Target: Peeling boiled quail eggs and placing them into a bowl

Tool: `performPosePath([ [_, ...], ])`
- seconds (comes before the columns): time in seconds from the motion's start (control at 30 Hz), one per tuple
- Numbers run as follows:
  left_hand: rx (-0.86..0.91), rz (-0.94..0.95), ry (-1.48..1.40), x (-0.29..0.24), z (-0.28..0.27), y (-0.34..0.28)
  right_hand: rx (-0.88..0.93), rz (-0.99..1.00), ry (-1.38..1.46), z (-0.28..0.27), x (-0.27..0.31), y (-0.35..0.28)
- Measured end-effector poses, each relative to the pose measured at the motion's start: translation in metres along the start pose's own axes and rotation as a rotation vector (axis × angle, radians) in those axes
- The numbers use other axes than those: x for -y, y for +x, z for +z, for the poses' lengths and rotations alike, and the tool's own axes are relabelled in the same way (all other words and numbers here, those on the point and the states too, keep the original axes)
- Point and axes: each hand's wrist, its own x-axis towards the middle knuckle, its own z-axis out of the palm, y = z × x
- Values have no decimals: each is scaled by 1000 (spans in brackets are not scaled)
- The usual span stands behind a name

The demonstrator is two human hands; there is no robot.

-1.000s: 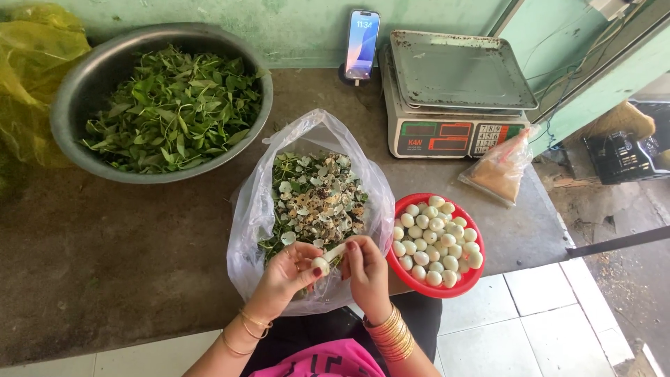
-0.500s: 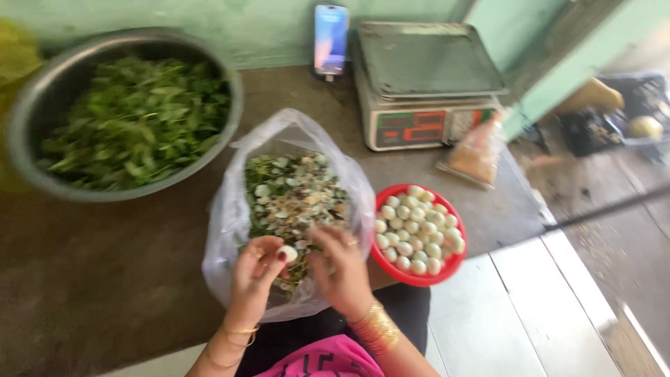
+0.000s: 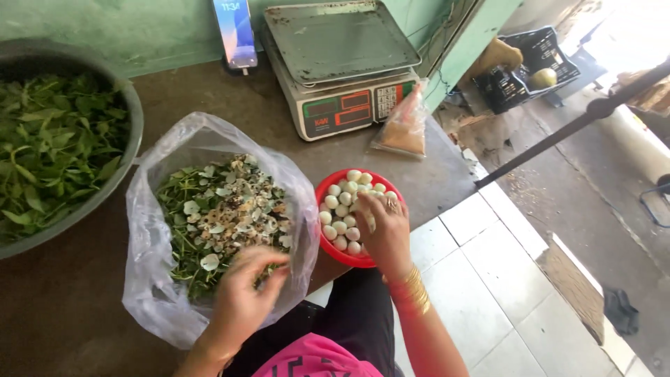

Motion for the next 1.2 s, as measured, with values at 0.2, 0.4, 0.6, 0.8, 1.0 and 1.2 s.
performPosePath([
  [0.2, 154, 228, 558, 62, 114, 80, -124, -22, 21, 7, -12, -11],
  [0.4, 535, 26, 858, 82, 142, 117, -302, 126, 117, 9, -18, -39],
  [0.6, 835, -230, 841, 54, 140, 149, -386, 150, 227, 10, -13, -39],
  [0.8, 797, -231, 836, 67, 146, 145, -415, 140, 247, 11, -16, -40],
  [1.0, 635, -163, 646, 18, 91, 138, -471, 84, 200, 5, -14, -38],
  [1.2, 485, -200, 334, -24, 24, 95, -204, -32, 430, -19, 50, -31],
])
